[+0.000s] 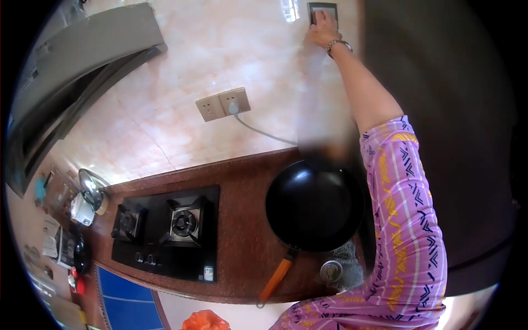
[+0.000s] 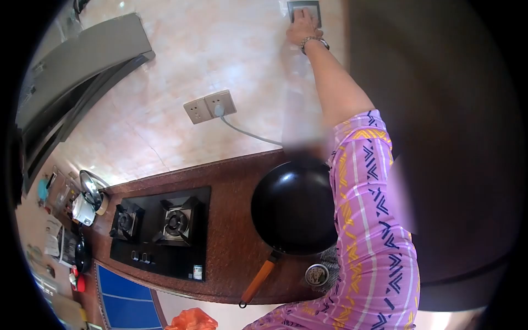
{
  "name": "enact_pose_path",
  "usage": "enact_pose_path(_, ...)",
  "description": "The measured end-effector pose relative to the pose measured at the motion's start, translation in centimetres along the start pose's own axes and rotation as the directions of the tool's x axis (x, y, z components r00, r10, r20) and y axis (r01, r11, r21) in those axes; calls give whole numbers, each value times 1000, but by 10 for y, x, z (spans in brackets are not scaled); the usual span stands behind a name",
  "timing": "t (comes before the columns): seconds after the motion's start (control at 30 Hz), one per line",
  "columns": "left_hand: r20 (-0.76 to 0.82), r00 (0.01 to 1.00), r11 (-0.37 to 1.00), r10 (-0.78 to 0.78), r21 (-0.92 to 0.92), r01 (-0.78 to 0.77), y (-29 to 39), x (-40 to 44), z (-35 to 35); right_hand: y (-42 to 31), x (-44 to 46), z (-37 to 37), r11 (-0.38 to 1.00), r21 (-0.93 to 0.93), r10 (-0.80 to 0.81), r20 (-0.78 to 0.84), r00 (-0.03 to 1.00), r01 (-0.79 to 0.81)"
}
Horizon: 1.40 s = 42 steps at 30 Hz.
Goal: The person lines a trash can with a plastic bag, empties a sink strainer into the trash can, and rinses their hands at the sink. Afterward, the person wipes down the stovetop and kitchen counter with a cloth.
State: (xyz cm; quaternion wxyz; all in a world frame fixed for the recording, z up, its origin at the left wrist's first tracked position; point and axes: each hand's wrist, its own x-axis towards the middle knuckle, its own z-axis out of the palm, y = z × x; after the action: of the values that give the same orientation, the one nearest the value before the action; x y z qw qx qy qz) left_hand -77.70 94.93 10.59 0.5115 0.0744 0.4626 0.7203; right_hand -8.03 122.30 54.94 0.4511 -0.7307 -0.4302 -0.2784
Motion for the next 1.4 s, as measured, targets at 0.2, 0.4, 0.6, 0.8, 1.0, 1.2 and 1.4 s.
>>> enact_pose_path(0.2,66,996,998,55,-36,-53,8,7,-9,26,20,27,744,-636,-239,33,970,205)
enact_pose_path(0.4,230,946,969,228,-150,-197,33,6,-53,48,17,35,943,-98,-320,-8,947,318)
enact_pose_path(0.6,-273,918,939,287,-108,-326,58,6,-36,-80,-82,95,786,599,-386,279,879,155)
enact_pose_path(0.8,-209,876,878,435,-116,-464,85,-6,-26,-294,-287,37,505,853,-768,374,520,133)
enact_pose_path(1.0,-108,923,918,370,-109,-381,118,-8,-77,-447,-534,-60,300,928,-948,316,40,-222)
enact_pose_path(1.2,-83,914,917,398,44,-396,173,-32,-150,-527,-763,-117,81,889,-996,59,-64,-450)
enact_pose_path(1.4,19,964,965,263,3,-264,198,-38,-236,-568,-818,-127,544,535,-836,407,-367,-646)
